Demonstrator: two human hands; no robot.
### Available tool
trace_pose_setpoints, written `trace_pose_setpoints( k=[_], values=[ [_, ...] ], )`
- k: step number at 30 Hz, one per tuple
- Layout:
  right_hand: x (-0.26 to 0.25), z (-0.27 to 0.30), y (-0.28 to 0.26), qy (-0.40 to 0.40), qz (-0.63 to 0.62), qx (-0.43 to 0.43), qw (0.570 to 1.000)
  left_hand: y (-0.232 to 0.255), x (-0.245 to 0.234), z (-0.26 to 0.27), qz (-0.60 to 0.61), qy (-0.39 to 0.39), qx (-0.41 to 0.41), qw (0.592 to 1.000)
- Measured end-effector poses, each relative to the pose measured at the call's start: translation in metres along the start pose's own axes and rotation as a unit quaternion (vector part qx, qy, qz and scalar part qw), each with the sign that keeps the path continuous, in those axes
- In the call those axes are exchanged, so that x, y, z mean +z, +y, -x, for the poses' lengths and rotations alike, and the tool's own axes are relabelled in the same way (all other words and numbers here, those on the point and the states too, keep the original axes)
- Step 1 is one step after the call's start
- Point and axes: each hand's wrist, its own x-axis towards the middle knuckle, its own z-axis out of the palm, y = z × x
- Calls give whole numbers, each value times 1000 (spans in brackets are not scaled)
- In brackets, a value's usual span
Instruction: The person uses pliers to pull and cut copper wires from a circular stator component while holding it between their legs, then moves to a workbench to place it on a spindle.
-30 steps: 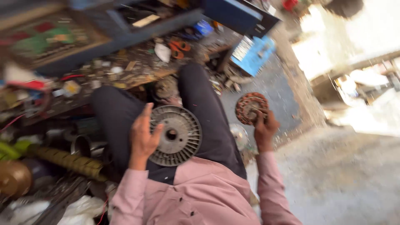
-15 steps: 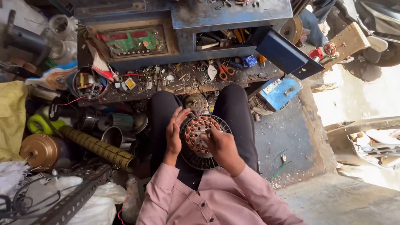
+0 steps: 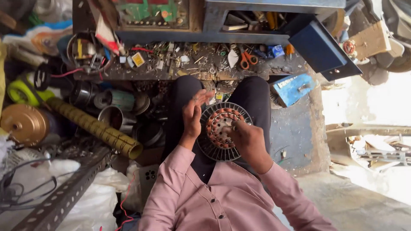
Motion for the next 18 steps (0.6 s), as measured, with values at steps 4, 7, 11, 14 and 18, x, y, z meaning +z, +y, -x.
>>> trace_pose_setpoints(
  k=[4, 7, 11, 14, 18],
  values=[
    [-14, -5, 5, -81, -51, 66, 993, 1, 0, 12, -7, 76, 52, 996],
    [-29, -41, 53, 2, -315, -18, 949, 23, -3, 22, -11, 55, 68, 996],
    [-27, -187, 175, 131, 116, -59, 983, 61, 4, 55, -65, 21, 49, 996],
    [-14, -276, 241, 248, 196, -182, 931, 84, 10, 65, -174, 1, 35, 984],
    [-25, -346, 251, 160, 359, -200, 898, 92, 13, 83, -285, 22, -5, 958]
  ],
)
